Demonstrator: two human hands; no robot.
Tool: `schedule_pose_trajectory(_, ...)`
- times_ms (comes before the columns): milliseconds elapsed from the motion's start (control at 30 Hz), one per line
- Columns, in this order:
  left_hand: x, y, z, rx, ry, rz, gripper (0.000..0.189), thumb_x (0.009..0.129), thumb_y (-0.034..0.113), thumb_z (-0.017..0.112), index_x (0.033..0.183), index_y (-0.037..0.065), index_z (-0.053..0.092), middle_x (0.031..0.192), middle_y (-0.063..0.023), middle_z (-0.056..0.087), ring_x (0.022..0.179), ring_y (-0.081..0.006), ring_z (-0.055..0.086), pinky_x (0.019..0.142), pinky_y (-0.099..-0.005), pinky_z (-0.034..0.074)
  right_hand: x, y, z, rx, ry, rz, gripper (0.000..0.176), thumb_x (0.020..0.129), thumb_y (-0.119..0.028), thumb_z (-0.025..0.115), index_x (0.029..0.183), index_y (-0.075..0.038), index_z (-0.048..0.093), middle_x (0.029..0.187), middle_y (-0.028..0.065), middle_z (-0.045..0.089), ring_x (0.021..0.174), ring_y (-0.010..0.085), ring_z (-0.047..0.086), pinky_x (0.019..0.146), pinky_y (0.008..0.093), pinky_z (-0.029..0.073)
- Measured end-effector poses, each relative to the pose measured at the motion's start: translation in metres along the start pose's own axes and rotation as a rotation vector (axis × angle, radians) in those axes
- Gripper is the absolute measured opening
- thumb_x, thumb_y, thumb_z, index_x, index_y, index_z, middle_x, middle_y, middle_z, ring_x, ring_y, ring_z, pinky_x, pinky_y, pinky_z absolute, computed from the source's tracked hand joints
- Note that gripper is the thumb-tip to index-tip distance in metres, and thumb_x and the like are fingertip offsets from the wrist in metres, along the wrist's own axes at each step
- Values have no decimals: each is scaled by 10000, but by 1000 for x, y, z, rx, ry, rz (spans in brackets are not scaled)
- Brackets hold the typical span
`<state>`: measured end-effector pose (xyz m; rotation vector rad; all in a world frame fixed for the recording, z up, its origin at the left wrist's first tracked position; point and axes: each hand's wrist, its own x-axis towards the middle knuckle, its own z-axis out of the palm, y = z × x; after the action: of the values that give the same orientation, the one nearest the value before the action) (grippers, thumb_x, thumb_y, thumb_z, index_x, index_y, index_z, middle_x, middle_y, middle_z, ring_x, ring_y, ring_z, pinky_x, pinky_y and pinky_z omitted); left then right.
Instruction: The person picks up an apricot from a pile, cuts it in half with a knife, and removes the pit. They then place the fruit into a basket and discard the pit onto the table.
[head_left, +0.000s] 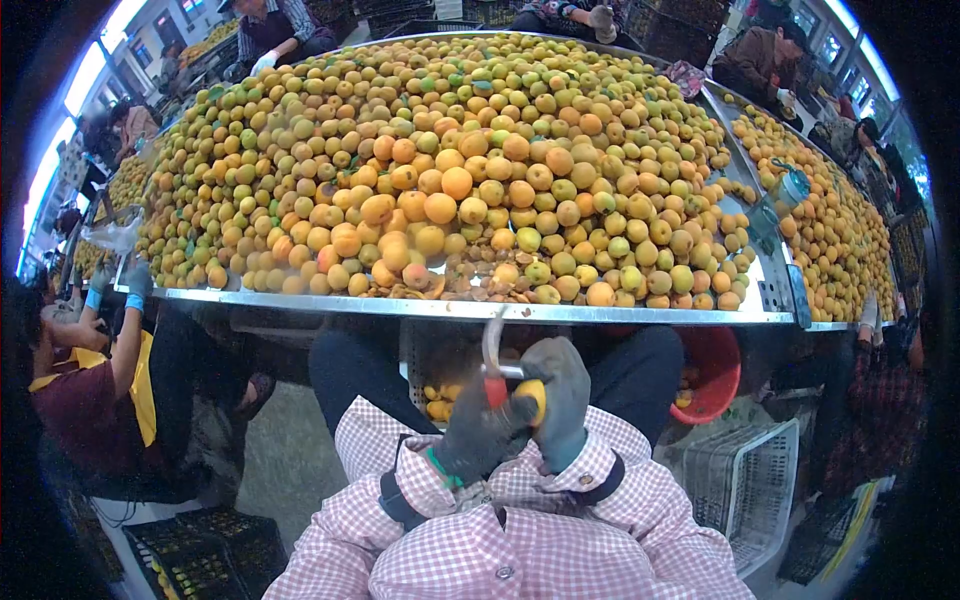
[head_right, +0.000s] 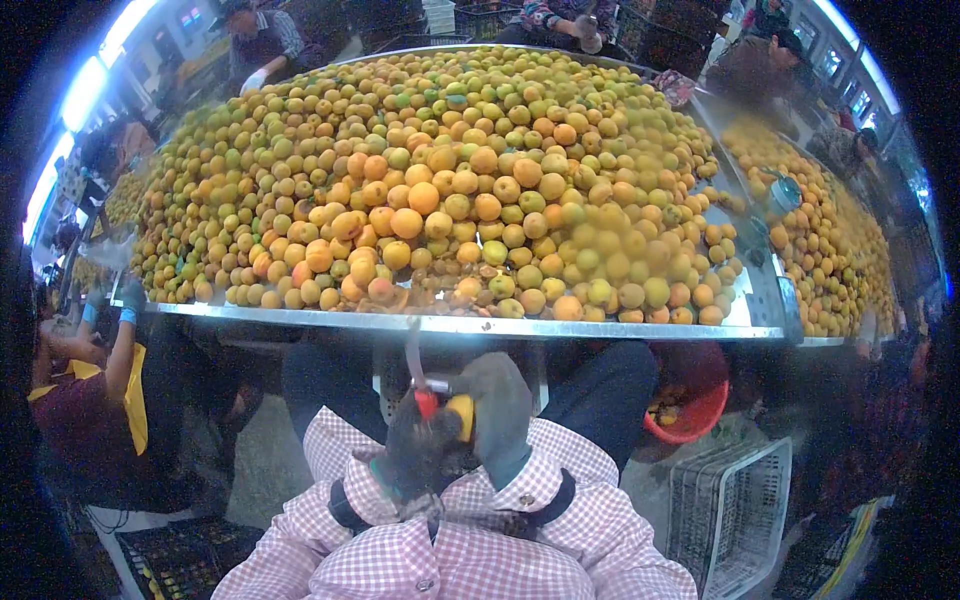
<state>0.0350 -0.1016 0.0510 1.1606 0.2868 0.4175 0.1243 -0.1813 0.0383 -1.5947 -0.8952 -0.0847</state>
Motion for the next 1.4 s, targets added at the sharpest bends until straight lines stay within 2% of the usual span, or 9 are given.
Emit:
schedule_pose_trajectory(200, 12, 0, -31, -633, -44, -452, 245, 865, 243, 613, 1037, 91, 527, 640, 12, 509, 422, -63, 421, 358, -204, 336, -1, 25, -21, 1323, -152, 1010, 439, 977, -388, 342, 795, -37, 532, 645, 70, 505, 504, 140, 474, 443, 265, 379)
schedule_pose_trajectory(333, 15, -12, -50, -396, 102, -437, 231, 871, 319, 598, 1002, 142, 529, 561, 47, 401, 364, -71, 354, 322, -219, 288, -1, 30, -21, 1258, -30, 1264, 452, 953, -472, 351, 832, -76, 530, 647, 95, 521, 410, 136, 415, 337, 219, 297)
schedule_pose_trajectory(433, 20, -17, -39, 470, -190, 240, 480, 763, 213, 740, 1166, 59, 529, 920, -50, 615, 757, -103, 589, 661, -256, 496, 4, 14, -6, 985, 2, 1361, 462, 942, -493, 366, 921, -75, 561, 718, 86, 566, 490, 171, 495, 411, 248, 407)
schedule_pose_trajectory(567, 14, -16, -42, 675, -261, -6, 749, 640, 450, 787, 1226, 70, 516, 1095, -169, 611, 1008, -296, 605, 855, -368, 473, -15, 19, 9, 1131, 24, 1369, 402, 966, -384, 383, 1034, -36, 573, 895, 75, 621, 853, 197, 604, 809, 317, 478)
schedule_pose_trajectory(667, 16, -7, -35, 765, -240, 2, 636, 695, 414, 762, 1181, 68, 540, 1051, -152, 625, 952, -270, 620, 824, -354, 481, -23, 8, 5, 435, -196, 519, 357, 969, -310, 383, 1071, -17, 561, 911, 93, 616, 833, 212, 604, 793, 309, 478)
schedule_pose_trajectory(867, 14, -12, -34, 244, -70, -244, 414, 811, 278, 686, 1099, 28, 527, 960, -111, 616, 846, -199, 614, 766, -327, 510, -32, 37, 6, -298, -299, 120, 216, 888, -199, 500, 984, -15, 558, 911, 141, 597, 809, 255, 608, 701, 340, 488)
schedule_pose_trajectory(1067, 13, -5, -30, -371, 133, -465, 391, 901, 322, 541, 1163, 34, 510, 969, -76, 584, 795, -145, 597, 641, -250, 506, -14, 36, -14, 1440, -526, 930, 439, 971, -381, 343, 841, -12, 542, 829, 128, 579, 690, 199, 548, 570, 298, 448)
schedule_pose_trajectory(1267, 16, -29, -71, -1095, -372, -477, 364, 903, 298, 532, 1156, 37, 512, 947, -82, 590, 732, -150, 607, 600, -247, 523, -11, 21, -11, 795, -336, 956, 394, 905, -416, 510, 973, -34, 581, 914, 118, 579, 808, 195, 584, 633, 248, 474)
schedule_pose_trajectory(1400, 15, -23, -48, -553, 138, -538, 307, 896, 263, 538, 1106, 39, 528, 925, -70, 596, 716, -141, 606, 596, -245, 519, -6, 15, -4, 792, -400, 1195, 392, 846, -368, 593, 1066, -44, 577, 972, 122, 583, 911, 257, 580, 733, 345, 487)
